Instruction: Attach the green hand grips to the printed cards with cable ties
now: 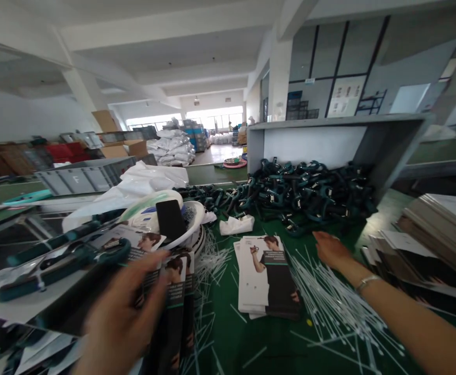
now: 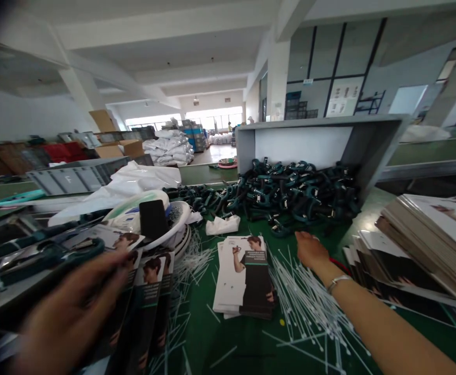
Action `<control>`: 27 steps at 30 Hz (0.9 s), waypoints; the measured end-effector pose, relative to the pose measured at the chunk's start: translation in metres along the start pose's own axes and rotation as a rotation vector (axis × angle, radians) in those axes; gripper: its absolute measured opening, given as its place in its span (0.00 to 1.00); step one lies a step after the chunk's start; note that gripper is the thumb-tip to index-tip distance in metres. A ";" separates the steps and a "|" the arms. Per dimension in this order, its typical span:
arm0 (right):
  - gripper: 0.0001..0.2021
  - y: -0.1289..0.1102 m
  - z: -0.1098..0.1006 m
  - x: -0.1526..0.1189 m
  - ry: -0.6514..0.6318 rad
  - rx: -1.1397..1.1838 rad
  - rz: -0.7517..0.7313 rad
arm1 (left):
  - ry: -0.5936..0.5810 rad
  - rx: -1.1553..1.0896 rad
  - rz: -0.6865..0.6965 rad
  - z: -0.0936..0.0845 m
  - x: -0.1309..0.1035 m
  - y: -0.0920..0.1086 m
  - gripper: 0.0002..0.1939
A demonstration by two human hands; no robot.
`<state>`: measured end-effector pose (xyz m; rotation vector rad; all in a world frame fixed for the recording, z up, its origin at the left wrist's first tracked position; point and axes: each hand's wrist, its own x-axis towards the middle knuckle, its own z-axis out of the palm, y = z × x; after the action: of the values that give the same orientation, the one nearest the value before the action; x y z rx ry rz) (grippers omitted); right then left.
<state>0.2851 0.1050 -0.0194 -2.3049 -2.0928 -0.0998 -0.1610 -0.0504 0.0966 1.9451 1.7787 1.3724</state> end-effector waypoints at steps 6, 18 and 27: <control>0.25 -0.012 -0.002 0.044 -0.043 0.011 0.025 | -0.530 -0.065 -0.215 0.172 -0.026 0.005 0.37; 0.14 -0.035 -0.023 -0.029 -0.129 0.019 -0.099 | -0.453 0.011 -0.354 0.187 -0.006 -0.051 0.11; 0.10 -0.040 -0.025 -0.061 -0.293 -0.019 -0.015 | -0.601 0.125 -0.362 0.190 0.002 -0.045 0.21</control>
<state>0.2392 0.0464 0.0008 -2.4444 -2.2442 0.2335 -0.0593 0.0472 -0.0389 1.7175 1.8022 0.4991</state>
